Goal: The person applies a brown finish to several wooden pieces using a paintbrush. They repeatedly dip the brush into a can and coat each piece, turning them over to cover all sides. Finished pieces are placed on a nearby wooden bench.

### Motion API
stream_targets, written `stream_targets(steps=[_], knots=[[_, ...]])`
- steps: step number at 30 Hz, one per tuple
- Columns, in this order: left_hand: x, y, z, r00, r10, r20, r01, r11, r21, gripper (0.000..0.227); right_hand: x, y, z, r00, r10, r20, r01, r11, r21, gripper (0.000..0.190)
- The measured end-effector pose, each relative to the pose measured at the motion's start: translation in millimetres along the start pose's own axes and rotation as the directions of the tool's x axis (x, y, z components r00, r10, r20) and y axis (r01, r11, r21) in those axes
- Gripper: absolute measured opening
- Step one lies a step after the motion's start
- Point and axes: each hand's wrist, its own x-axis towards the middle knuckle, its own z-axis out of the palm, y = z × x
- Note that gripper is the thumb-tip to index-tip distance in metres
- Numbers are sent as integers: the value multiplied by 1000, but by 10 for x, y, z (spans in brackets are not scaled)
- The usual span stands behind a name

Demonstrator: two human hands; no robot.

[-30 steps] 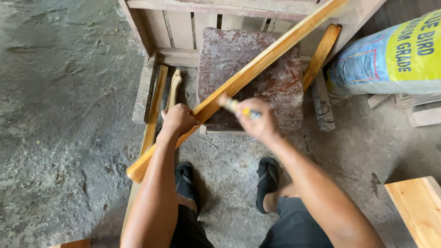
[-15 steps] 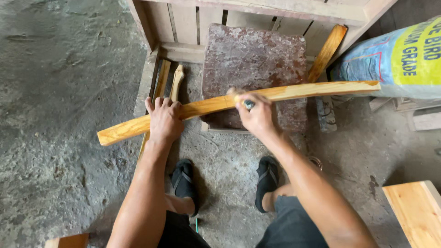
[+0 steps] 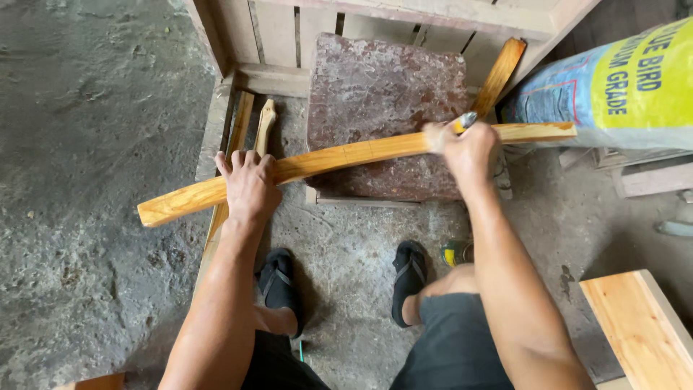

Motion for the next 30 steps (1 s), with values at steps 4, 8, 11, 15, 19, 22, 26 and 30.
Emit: stream_targets(steps=[4, 8, 11, 15, 19, 22, 26, 30], knots=[[106, 289, -101, 994, 27, -108, -34, 997, -72, 61, 36, -7, 3, 983, -183, 22, 184, 964, -195, 19], [166, 858, 44, 996, 70, 60, -63, 991, -114, 75, 107, 279, -120, 999, 21, -25, -25, 988, -152, 24], [267, 1075, 187, 996, 71, 52, -67, 994, -89, 68, 264, 589, -468, 974, 25, -223, -108, 923, -369, 25], [428, 1269, 401, 996, 63, 60, -68, 993, 92, 42, 326, 1040, -489, 934, -344, -100, 313, 919, -239, 16], [442, 1320, 504, 998, 4, 63, -4, 1000, 1, 32, 366, 1311, -736, 995, -65, -76, 49, 980, -191, 14], [520, 1325, 482, 999, -28, 44, 27, 1000, 16, 28, 471, 1307, -799, 988, 55, -142, -113, 890, -441, 19], [586, 1342, 458, 965, -119, 234, 90, 987, 131, 22, 439, 1412, -785, 975, -200, 95, 203, 979, -13, 11], [501, 1262, 452, 1000, -15, 10, 15, 1000, -26, 25, 521, 1795, -1212, 962, 116, -249, -97, 992, 86, 10]])
